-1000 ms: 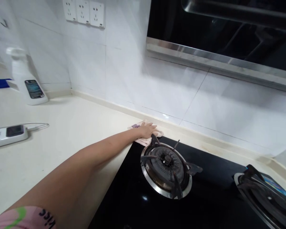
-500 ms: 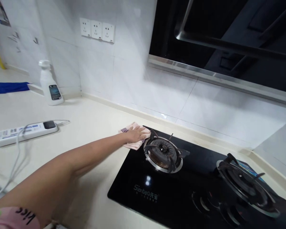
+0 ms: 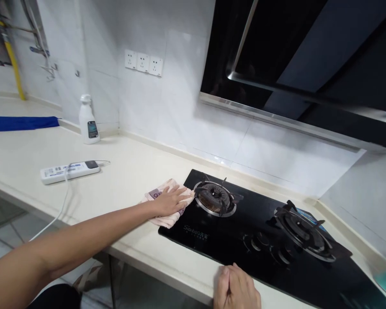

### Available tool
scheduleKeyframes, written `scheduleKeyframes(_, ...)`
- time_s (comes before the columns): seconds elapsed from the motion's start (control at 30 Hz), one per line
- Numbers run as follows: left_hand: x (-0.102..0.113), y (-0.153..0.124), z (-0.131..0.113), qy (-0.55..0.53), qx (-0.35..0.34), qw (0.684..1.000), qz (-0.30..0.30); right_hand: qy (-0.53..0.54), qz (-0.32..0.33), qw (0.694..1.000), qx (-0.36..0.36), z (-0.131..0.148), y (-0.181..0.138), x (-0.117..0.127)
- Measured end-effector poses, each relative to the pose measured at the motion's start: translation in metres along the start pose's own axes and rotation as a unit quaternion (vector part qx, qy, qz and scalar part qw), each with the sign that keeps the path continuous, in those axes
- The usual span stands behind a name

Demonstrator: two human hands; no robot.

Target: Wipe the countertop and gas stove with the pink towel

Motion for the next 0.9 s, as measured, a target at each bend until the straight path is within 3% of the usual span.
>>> scheduleKeyframes(0.17, -0.004, -0.023, -0.017, -0.007, -0.001, 1.000, 0.016, -0.015, -0.048, 0.997, 0.056, -0.003, 0.000, -0.003)
scheduleKeyframes(0.5, -0.011, -0.017, -0.058, -0.026, -0.030, 0.999, 0.037, -0.031, -0.019, 0.998, 0.042, -0.018, -0.006, -0.014)
scheduleKeyframes(0.67, -0.033, -0.021, -0.117, -0.080, -0.135, 0.984, 0.083, 0.003, 0.014, 0.999, 0.029, -0.032, -0.007, -0.020)
scheduleKeyframes(0.77, -0.046, -0.029, -0.149, -0.099, -0.218, 0.968, 0.076, 0.022, 0.031, 0.999, 0.006, -0.042, -0.009, -0.019)
scheduleKeyframes(0.9, -0.048, -0.055, -0.154, -0.075, -0.265, 0.961, 0.009, 0.035, 0.033, 0.999, 0.011, -0.047, -0.013, -0.013)
Point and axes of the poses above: each hand's wrist, its own y-axis towards the middle knuckle, its own x-axis out of the back of the hand, z = x × y, the point moved 4 cm from there along y, towards the middle knuckle, and after that the axes turned 1 degree about -x, right-handed, at the moved point
